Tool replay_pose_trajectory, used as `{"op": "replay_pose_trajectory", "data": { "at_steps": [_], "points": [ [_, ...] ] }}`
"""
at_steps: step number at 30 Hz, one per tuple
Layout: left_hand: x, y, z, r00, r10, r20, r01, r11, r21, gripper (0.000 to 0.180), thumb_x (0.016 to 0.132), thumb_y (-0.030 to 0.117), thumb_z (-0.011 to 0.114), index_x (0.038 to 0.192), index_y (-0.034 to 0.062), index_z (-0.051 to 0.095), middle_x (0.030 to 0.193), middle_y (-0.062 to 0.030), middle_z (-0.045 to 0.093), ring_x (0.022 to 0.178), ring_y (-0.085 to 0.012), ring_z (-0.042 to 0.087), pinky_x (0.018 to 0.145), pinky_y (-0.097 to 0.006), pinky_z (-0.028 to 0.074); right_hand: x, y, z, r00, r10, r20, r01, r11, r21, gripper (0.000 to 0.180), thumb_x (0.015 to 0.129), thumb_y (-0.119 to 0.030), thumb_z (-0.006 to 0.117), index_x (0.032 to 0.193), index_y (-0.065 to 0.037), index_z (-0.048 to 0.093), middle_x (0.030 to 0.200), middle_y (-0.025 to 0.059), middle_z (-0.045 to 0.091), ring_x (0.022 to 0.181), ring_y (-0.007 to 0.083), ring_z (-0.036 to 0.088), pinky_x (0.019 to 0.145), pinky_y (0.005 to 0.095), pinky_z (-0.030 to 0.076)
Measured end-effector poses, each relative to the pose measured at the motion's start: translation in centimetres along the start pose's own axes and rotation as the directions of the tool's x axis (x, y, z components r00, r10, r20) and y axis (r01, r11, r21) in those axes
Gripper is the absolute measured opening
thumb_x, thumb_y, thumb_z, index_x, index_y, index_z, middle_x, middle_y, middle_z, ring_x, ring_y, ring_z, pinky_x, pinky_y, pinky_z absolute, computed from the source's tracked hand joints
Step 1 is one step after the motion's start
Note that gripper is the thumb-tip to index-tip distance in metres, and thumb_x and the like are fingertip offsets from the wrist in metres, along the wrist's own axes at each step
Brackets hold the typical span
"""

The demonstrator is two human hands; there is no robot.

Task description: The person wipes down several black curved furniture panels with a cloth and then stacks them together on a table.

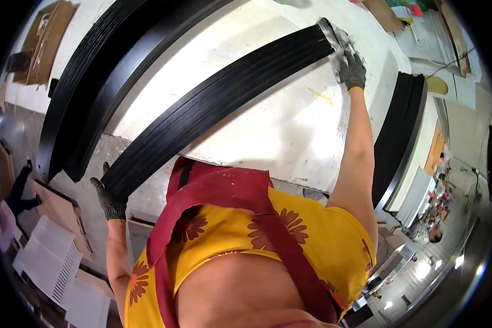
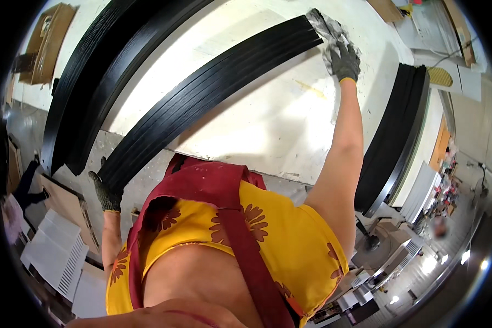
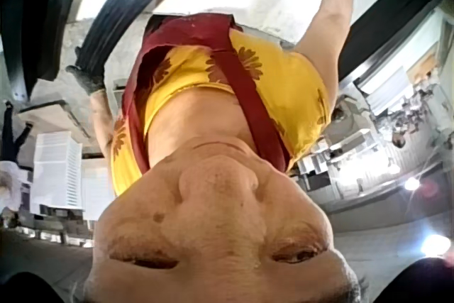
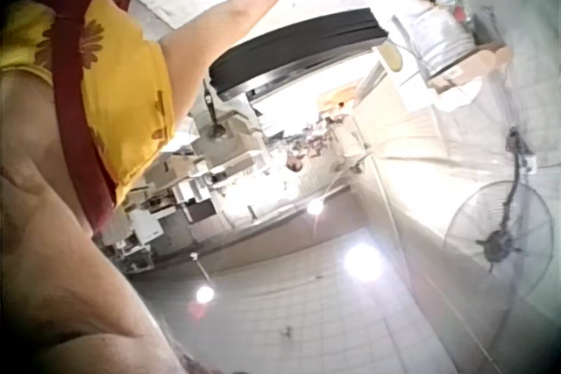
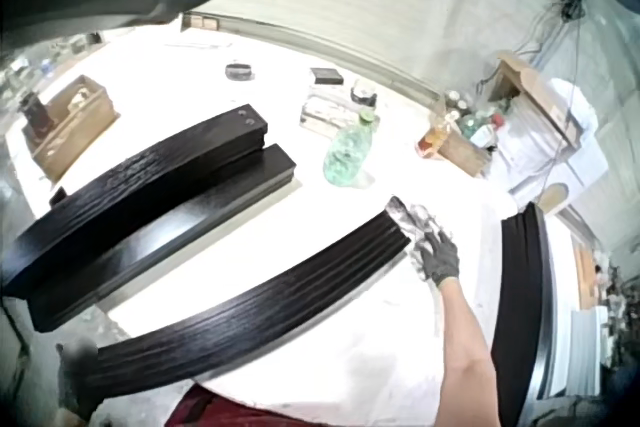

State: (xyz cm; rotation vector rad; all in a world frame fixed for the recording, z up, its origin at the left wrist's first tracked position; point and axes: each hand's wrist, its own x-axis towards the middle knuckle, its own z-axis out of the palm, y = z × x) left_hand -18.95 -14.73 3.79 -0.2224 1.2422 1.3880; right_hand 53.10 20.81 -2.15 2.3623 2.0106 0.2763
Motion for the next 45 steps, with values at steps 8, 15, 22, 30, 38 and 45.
{"op": "replay_pose_trajectory", "data": {
  "at_steps": [8,15,22,30,38,45],
  "points": [
    [-0.5,-0.4,-2.3,0.614,0.664,0.428,-0.626,0.079,0.776,0.094,0.078,0.047,0.07,0.15,0.0081,0.022,0.156,-0.012,0.022,0.143,-0.0272,0.019,0.115,-0.042,0.018,0.2,4.2,0.1,0.98,0.2,0.01,-0.172,0.817,0.55,0.03,0.089,-0.024,0.056,0.11,-0.005,0.068,0.093,0.0089,0.07,0.081,0.0213,0.064,0.073,0.0355,0.051],
    [-2.2,0.4,0.0,0.625,0.331,0.707,-0.486,-0.543,0.685,0.123,0.044,0.045,0.087,0.146,0.0064,0.029,0.144,-0.0184,0.038,0.132,-0.0443,0.033,0.11,-0.054,0.022,-11.8,-14.0,-16.1,0.861,-0.389,-0.328,0.508,0.607,0.611,0.033,0.094,-0.014,0.05,0.124,-0.002,0.057,0.119,0.0132,0.06,0.109,0.0258,0.056,0.096,0.0357,0.043],
    [-0.7,-0.6,2.3,0.565,0.335,0.754,-0.463,-0.628,0.626,0.103,0.047,0.024,0.082,0.139,0.0078,0.039,0.123,-0.0176,0.05,0.116,-0.0391,0.044,0.106,-0.053,0.028,-24.6,-39.6,-17.5,0.539,-0.748,-0.387,0.718,0.168,0.676,0.061,0.082,-0.049,0.055,0.128,-0.009,0.052,0.125,0.0157,0.053,0.121,0.0389,0.044,0.102,0.0587,0.031],
    [-1.3,-0.9,1.7,0.542,0.366,0.757,-0.452,-0.633,0.629,0.096,0.048,0.019,0.078,0.136,0.0061,0.042,0.119,-0.0175,0.051,0.111,-0.0401,0.046,0.098,-0.051,0.035,-10.4,-26.5,-11.0,0.692,-0.54,-0.48,0.663,0.739,0.124,0.037,0.09,-0.033,0.05,0.123,-0.018,0.057,0.117,0.0082,0.06,0.11,0.0283,0.054,0.095,0.0454,0.042],
    [-0.6,-0.9,0.9,0.557,0.359,0.749,-0.455,-0.623,0.637,0.096,0.05,0.017,0.075,0.138,0.006,0.039,0.131,-0.0157,0.049,0.119,-0.0406,0.042,0.105,-0.05,0.033,4.8,-11.3,-11.2,0.976,-0.188,0.106,0.203,0.967,-0.155,0.059,0.075,-0.049,0.067,0.125,-0.019,0.056,0.111,0.0194,0.063,0.099,0.033,0.064,0.084,0.0461,0.051],
    [-1.0,-1.0,1.6,0.539,0.356,0.763,-0.446,-0.649,0.617,0.098,0.049,0.016,0.077,0.139,0.0065,0.039,0.128,-0.017,0.049,0.118,-0.0403,0.042,0.103,-0.051,0.033,-3.0,-12.7,-16.8,0.82,-0.352,-0.451,0.436,0.895,0.095,0.042,0.086,-0.034,0.063,0.119,-0.008,0.059,0.104,0.0114,0.066,0.093,0.0272,0.063,0.082,0.0367,0.05]
  ]
}}
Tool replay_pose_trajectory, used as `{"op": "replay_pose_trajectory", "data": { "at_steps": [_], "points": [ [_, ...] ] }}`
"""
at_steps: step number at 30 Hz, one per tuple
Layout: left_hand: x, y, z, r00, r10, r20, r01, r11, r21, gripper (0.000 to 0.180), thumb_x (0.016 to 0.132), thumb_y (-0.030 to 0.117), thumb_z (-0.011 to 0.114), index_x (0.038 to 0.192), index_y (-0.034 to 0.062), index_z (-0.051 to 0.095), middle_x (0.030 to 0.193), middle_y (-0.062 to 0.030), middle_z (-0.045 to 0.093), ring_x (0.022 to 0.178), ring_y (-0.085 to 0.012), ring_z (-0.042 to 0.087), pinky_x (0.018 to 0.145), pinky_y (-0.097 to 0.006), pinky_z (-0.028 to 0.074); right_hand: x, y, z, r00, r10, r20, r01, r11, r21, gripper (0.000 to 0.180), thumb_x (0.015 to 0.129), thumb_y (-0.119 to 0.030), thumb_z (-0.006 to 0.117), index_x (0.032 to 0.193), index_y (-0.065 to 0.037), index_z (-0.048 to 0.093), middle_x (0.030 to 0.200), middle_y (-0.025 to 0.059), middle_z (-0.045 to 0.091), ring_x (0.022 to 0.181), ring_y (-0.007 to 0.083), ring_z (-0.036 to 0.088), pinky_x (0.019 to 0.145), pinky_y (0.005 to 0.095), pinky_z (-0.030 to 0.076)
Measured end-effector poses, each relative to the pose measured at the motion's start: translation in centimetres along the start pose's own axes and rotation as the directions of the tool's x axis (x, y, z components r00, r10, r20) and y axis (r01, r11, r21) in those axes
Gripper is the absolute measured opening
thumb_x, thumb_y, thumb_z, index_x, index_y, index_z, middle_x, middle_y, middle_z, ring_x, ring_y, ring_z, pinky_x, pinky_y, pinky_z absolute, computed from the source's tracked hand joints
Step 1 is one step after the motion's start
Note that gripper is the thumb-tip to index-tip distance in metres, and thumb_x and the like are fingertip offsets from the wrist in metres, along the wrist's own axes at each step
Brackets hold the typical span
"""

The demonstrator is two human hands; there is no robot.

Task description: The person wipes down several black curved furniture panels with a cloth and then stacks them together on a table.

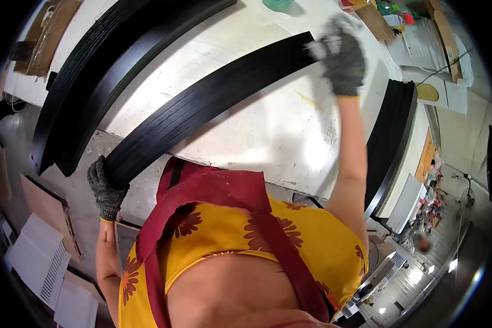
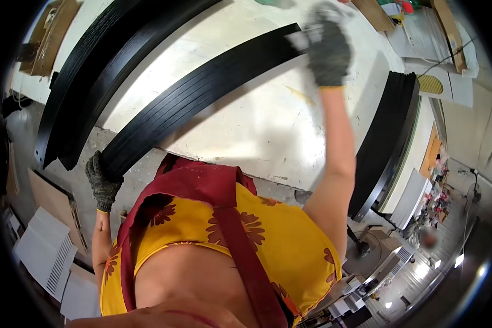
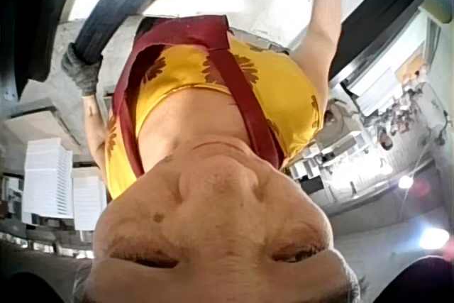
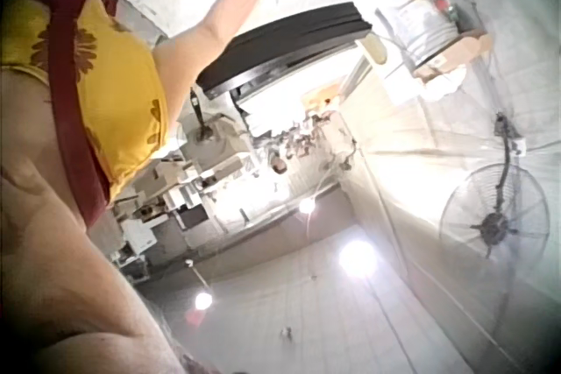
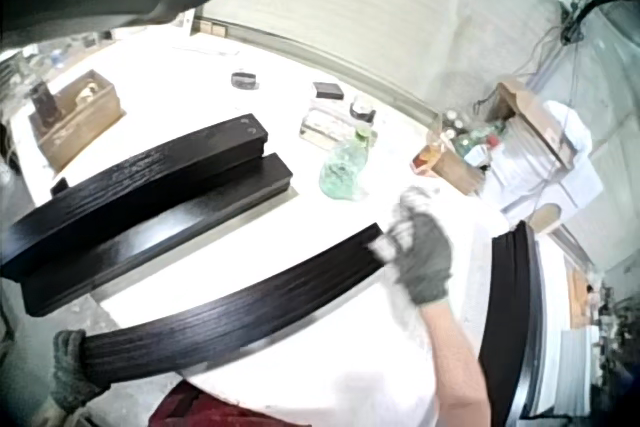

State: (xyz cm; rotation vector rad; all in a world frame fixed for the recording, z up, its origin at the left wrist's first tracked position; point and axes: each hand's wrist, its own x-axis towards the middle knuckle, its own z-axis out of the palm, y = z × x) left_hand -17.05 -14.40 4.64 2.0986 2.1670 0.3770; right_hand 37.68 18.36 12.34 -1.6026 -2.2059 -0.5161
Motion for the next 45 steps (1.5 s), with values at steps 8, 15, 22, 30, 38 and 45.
{"op": "replay_pose_trajectory", "data": {
  "at_steps": [8,15,22,30,38,45],
  "points": [
    [-0.3,-0.6,0.3,1.0,-0.012,0.024,0.012,1.0,-0.018,0.099,0.049,0.019,0.078,0.139,0.0065,0.039,0.13,-0.0167,0.048,0.119,-0.0407,0.041,0.104,-0.051,0.032,-8.3,-24.5,3.0,0.937,-0.306,-0.168,0.22,0.144,0.965,0.048,0.093,-0.039,0.043,0.126,-0.006,0.054,0.131,0.0161,0.051,0.123,0.0313,0.047,0.101,0.0415,0.039],
    [-0.2,-0.7,0.2,0.999,-0.006,0.035,0.006,1.0,-0.011,0.1,0.048,0.02,0.079,0.139,0.0061,0.038,0.13,-0.0166,0.048,0.12,-0.0408,0.041,0.104,-0.052,0.031,-2.1,-1.3,6.8,0.882,0.387,0.27,-0.412,0.91,0.041,0.028,0.087,-0.03,0.055,0.109,-0.017,0.067,0.102,0.0106,0.069,0.091,0.03,0.067,0.081,0.0405,0.053],
    [-0.4,-0.8,0.6,1.0,-0.018,0.011,0.018,1.0,-0.001,0.102,0.046,0.016,0.078,0.139,0.0057,0.037,0.134,-0.0163,0.047,0.122,-0.0398,0.04,0.106,-0.05,0.032,-0.1,13.7,6.5,0.886,0.451,0.11,-0.428,0.885,-0.182,0.052,0.091,-0.054,0.045,0.115,-0.013,0.066,0.103,0.0222,0.066,0.095,0.0367,0.064,0.086,0.0483,0.049],
    [-0.6,-0.7,0.4,0.999,-0.038,0.038,0.038,0.999,0.006,0.096,0.05,0.019,0.076,0.138,0.0065,0.04,0.132,-0.0163,0.049,0.12,-0.041,0.041,0.105,-0.051,0.03,-6.7,-20.5,3.7,0.926,-0.365,-0.093,0.365,0.807,0.464,0.035,0.088,-0.039,0.056,0.107,-0.01,0.06,0.127,0.0095,0.054,0.112,0.0303,0.055,0.087,0.052,0.049],
    [0.0,-0.9,0.6,1.0,0.023,0.0,-0.023,1.0,-0.016,0.099,0.048,0.019,0.077,0.139,0.0067,0.039,0.131,-0.0165,0.048,0.12,-0.04,0.042,0.106,-0.05,0.031,1.6,0.8,8.8,0.931,0.16,0.328,-0.148,0.987,-0.06,0.031,0.085,-0.023,0.053,0.114,-0.02,0.062,0.115,0.0097,0.064,0.104,0.0333,0.06,0.085,0.0438,0.05],
    [-1.7,-0.7,0.5,0.997,-0.027,-0.066,0.025,0.999,-0.023,0.094,0.053,0.02,0.077,0.137,0.0028,0.04,0.129,-0.0178,0.049,0.118,-0.0413,0.043,0.104,-0.05,0.033,2.8,10.0,10.5,0.911,0.203,0.359,-0.195,0.979,-0.059,0.059,0.071,-0.041,0.064,0.124,-0.016,0.057,0.127,0.0091,0.056,0.124,0.0283,0.047,0.106,0.0393,0.036]
  ]
}}
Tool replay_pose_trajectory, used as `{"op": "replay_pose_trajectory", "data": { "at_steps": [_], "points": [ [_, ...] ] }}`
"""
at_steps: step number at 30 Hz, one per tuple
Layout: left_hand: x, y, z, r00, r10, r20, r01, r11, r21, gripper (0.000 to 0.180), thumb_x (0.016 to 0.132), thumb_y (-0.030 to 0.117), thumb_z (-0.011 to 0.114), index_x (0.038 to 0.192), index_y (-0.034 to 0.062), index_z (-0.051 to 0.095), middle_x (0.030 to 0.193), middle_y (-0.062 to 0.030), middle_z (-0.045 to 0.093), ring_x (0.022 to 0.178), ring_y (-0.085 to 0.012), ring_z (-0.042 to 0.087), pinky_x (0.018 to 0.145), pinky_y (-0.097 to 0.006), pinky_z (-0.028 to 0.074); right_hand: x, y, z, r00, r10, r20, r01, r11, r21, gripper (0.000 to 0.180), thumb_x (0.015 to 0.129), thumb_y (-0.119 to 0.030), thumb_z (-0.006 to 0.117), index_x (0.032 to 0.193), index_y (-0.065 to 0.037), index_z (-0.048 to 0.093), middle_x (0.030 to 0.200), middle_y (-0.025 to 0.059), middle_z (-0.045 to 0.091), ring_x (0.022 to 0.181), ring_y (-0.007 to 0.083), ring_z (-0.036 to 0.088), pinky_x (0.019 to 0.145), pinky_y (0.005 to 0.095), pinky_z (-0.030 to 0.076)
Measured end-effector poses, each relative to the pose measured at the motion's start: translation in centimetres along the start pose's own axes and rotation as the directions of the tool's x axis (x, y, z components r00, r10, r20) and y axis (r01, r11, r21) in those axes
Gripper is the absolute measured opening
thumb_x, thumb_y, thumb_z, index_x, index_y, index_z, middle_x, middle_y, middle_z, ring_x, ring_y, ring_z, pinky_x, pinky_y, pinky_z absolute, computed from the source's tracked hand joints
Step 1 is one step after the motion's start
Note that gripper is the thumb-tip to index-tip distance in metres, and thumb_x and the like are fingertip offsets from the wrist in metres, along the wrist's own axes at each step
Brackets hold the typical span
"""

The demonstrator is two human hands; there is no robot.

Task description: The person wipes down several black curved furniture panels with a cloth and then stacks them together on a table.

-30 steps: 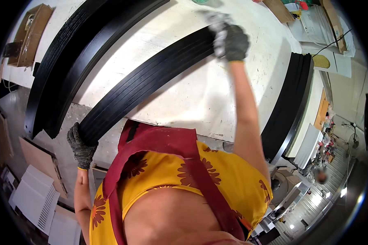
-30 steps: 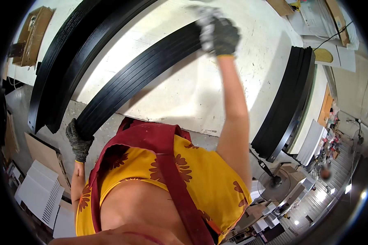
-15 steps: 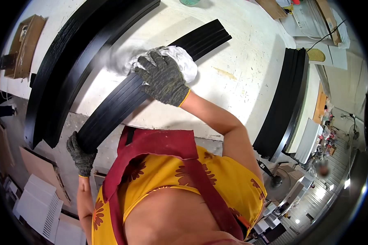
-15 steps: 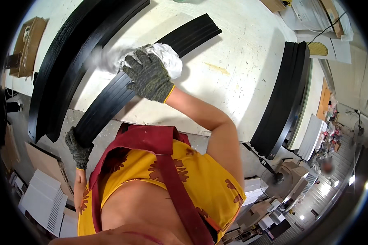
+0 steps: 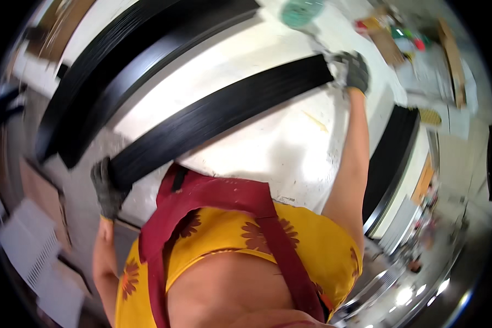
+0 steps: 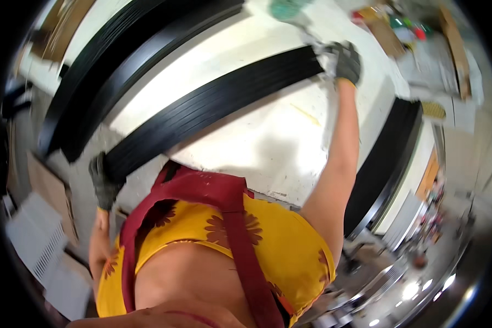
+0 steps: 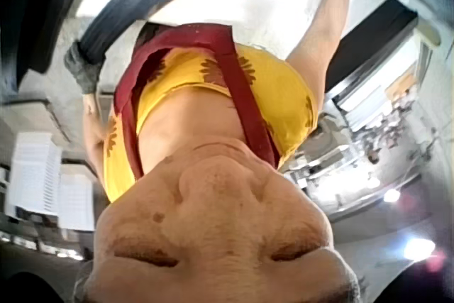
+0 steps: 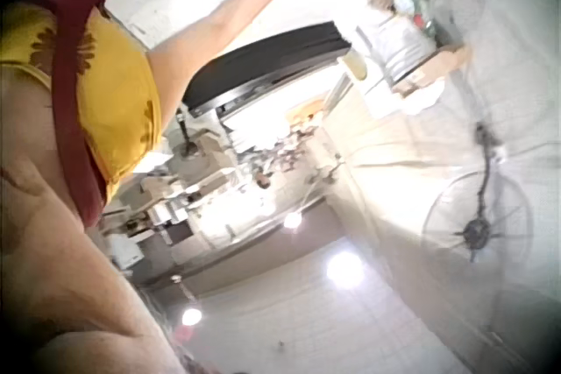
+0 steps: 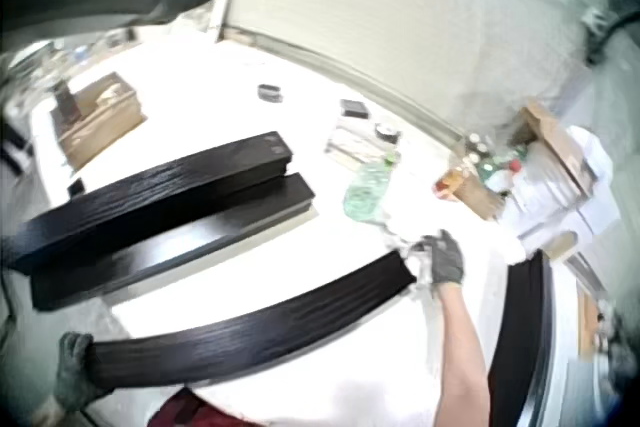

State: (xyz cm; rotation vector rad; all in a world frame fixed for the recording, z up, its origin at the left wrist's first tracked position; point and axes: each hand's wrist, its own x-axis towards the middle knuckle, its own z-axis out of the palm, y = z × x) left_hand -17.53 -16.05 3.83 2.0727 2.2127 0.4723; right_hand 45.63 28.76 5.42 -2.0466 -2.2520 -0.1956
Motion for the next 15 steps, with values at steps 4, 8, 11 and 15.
{"op": "replay_pose_trajectory", "data": {
  "at_steps": [4,8,11,15],
  "points": [
    [2.2,0.2,-0.4,0.999,0.036,-0.031,-0.038,0.996,-0.08,0.085,0.057,0.023,0.08,0.132,0.0035,0.046,0.124,-0.0192,0.052,0.116,-0.041,0.045,0.103,-0.048,0.034,-4.3,-1.2,1.0,0.988,0.151,0.003,-0.092,0.584,0.806,0.048,0.088,-0.028,0.062,0.13,-0.006,0.052,0.123,0.0152,0.058,0.119,0.0332,0.05,0.107,0.0404,0.036],
    [2.4,0.9,-1.4,0.999,-0.049,-0.008,0.048,0.994,-0.099,0.087,0.053,0.02,0.078,0.133,0.0101,0.046,0.122,-0.0183,0.05,0.114,-0.0413,0.045,0.102,-0.05,0.036,-9.4,-11.4,1.7,0.919,-0.154,-0.362,0.225,0.961,0.163,0.044,0.092,-0.037,0.055,0.116,-0.001,0.064,0.118,0.0196,0.063,0.113,0.0342,0.057,0.1,0.043,0.041],
    [1.1,0.7,-1.2,0.997,-0.078,-0.02,0.075,0.991,-0.111,0.089,0.052,0.019,0.079,0.134,0.0113,0.045,0.122,-0.0179,0.049,0.113,-0.0414,0.045,0.102,-0.051,0.036,-14.8,-22.9,-1.4,0.799,-0.516,-0.308,0.579,0.798,0.168,0.043,0.095,-0.03,0.047,0.129,-0.005,0.052,0.13,0.0123,0.056,0.116,0.0285,0.055,0.101,0.0401,0.042],
    [1.1,0.2,-0.4,0.999,-0.052,-0.015,0.049,0.984,-0.169,0.096,0.048,0.019,0.081,0.136,0.0102,0.043,0.127,-0.0182,0.047,0.118,-0.0415,0.043,0.104,-0.05,0.035,-25.4,-37.9,-1.9,0.624,-0.735,-0.266,0.752,0.472,0.46,0.051,0.087,-0.035,0.058,0.134,-0.016,0.05,0.138,0.0116,0.048,0.133,0.033,0.038,0.114,0.0507,0.019]
  ]
}}
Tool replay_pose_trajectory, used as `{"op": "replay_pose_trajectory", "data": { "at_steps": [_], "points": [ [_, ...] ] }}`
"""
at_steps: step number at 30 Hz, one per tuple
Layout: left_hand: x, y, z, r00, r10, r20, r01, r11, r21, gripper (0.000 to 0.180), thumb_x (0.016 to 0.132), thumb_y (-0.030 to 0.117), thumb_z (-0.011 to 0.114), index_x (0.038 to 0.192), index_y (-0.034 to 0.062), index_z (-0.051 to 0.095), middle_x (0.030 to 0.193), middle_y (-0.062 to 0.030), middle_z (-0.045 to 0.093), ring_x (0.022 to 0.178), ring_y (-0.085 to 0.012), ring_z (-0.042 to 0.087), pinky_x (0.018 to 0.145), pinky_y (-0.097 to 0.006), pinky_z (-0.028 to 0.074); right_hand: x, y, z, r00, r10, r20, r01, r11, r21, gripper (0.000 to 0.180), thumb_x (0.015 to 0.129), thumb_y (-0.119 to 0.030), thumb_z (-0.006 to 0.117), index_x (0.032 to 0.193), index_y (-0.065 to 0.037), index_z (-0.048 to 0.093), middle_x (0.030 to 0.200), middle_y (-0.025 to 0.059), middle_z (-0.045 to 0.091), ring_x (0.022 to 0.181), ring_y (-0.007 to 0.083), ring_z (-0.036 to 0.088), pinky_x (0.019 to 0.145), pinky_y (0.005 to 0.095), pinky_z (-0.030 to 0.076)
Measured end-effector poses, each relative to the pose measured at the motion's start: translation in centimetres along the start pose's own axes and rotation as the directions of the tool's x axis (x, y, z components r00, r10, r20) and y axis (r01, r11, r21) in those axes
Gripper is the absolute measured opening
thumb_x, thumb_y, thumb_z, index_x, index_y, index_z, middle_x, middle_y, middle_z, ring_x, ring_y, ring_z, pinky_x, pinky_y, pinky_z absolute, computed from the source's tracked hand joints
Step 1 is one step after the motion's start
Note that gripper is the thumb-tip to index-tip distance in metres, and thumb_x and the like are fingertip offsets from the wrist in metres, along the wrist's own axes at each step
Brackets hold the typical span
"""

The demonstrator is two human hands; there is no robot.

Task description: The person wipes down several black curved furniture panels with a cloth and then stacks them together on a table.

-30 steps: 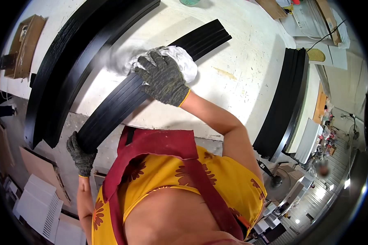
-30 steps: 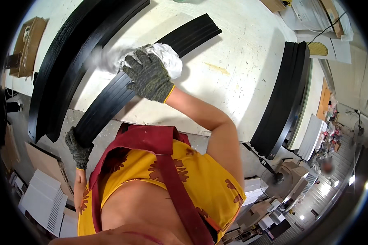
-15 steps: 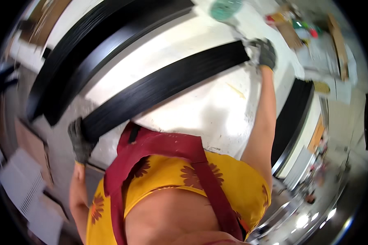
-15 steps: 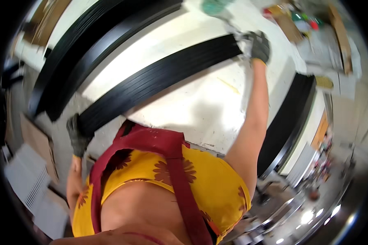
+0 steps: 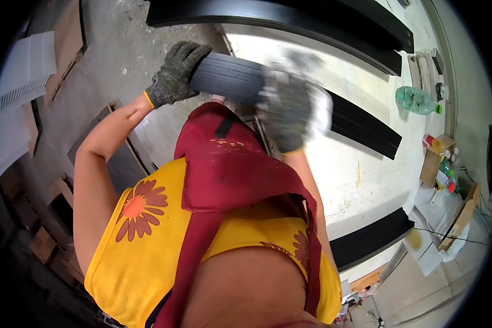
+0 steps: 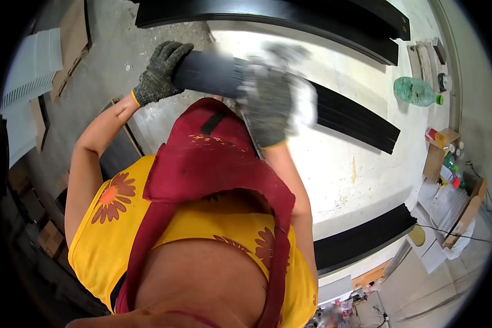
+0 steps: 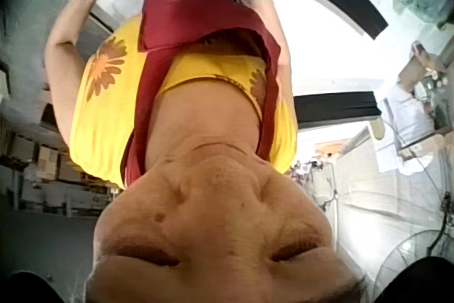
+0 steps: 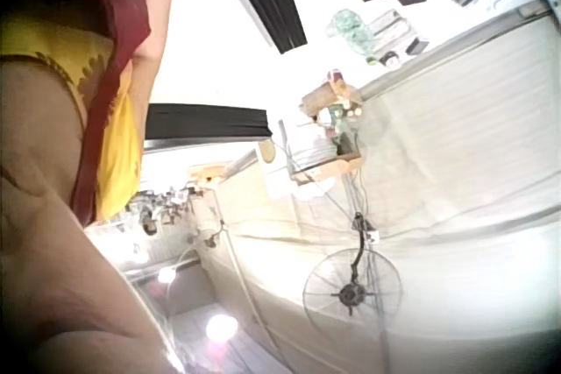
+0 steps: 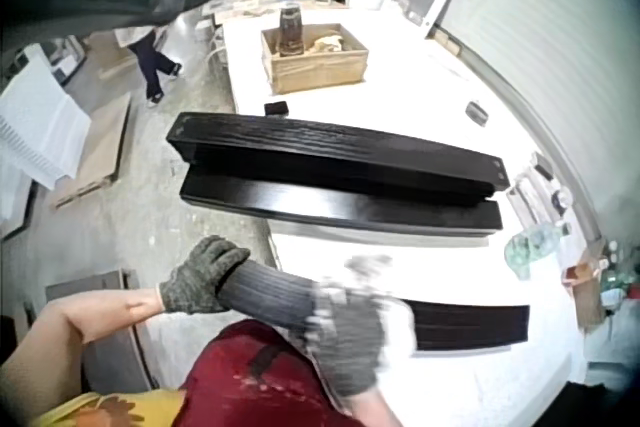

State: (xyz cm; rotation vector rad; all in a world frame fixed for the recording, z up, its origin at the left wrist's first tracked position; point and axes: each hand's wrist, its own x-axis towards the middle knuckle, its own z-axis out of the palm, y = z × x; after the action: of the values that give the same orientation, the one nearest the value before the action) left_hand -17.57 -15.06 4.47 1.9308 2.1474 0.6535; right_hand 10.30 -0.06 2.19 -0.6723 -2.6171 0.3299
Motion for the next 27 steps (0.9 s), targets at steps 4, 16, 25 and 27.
{"op": "replay_pose_trajectory", "data": {
  "at_steps": [4,16,25,27],
  "points": [
    [-1.0,-2.5,0.7,0.999,0.021,-0.041,-0.025,0.995,-0.093,0.115,0.048,0.028,0.088,0.146,0.0098,0.029,0.143,-0.0171,0.038,0.133,-0.0388,0.032,0.111,-0.045,0.029,3.8,-4.1,-1.6,0.924,-0.308,0.226,0.272,0.946,0.177,0.043,0.086,-0.029,0.063,0.126,-0.014,0.058,0.13,0.0129,0.055,0.127,0.0318,0.045,0.107,0.0491,0.029],
    [-6.4,-5.6,7.6,0.945,-0.328,-0.008,0.251,0.738,-0.627,0.121,0.057,0.029,0.091,0.151,0.0116,0.017,0.149,-0.0135,0.035,0.137,-0.0276,0.034,0.111,-0.039,0.031,-0.1,5.0,-7.8,0.962,-0.201,0.187,0.193,0.979,0.06,0.025,0.082,-0.013,0.066,0.106,-0.007,0.068,0.108,0.014,0.062,0.106,0.0333,0.054,0.097,0.0454,0.039],
    [-13.3,-14.6,14.7,0.891,-0.277,0.361,0.448,0.669,-0.592,0.079,0.067,0.034,0.083,0.135,0.0146,0.05,0.138,-0.0081,0.05,0.127,-0.0252,0.047,0.106,-0.037,0.038,11.9,-14.0,6.0,0.829,-0.549,0.108,0.48,0.797,0.367,0.032,0.08,-0.025,0.063,0.109,-0.012,0.063,0.109,0.0088,0.061,0.098,0.0302,0.057,0.082,0.043,0.044],
    [-12.0,-13.7,14.6,0.922,-0.243,0.302,0.37,0.781,-0.503,0.08,0.068,0.034,0.083,0.137,0.0153,0.047,0.138,-0.0076,0.05,0.129,-0.0236,0.044,0.108,-0.036,0.035,11.5,-13.3,5.2,0.868,-0.491,0.082,0.43,0.822,0.374,0.027,0.083,-0.025,0.06,0.108,-0.016,0.065,0.115,0.0066,0.061,0.105,0.0288,0.056,0.087,0.0425,0.043]
  ]
}}
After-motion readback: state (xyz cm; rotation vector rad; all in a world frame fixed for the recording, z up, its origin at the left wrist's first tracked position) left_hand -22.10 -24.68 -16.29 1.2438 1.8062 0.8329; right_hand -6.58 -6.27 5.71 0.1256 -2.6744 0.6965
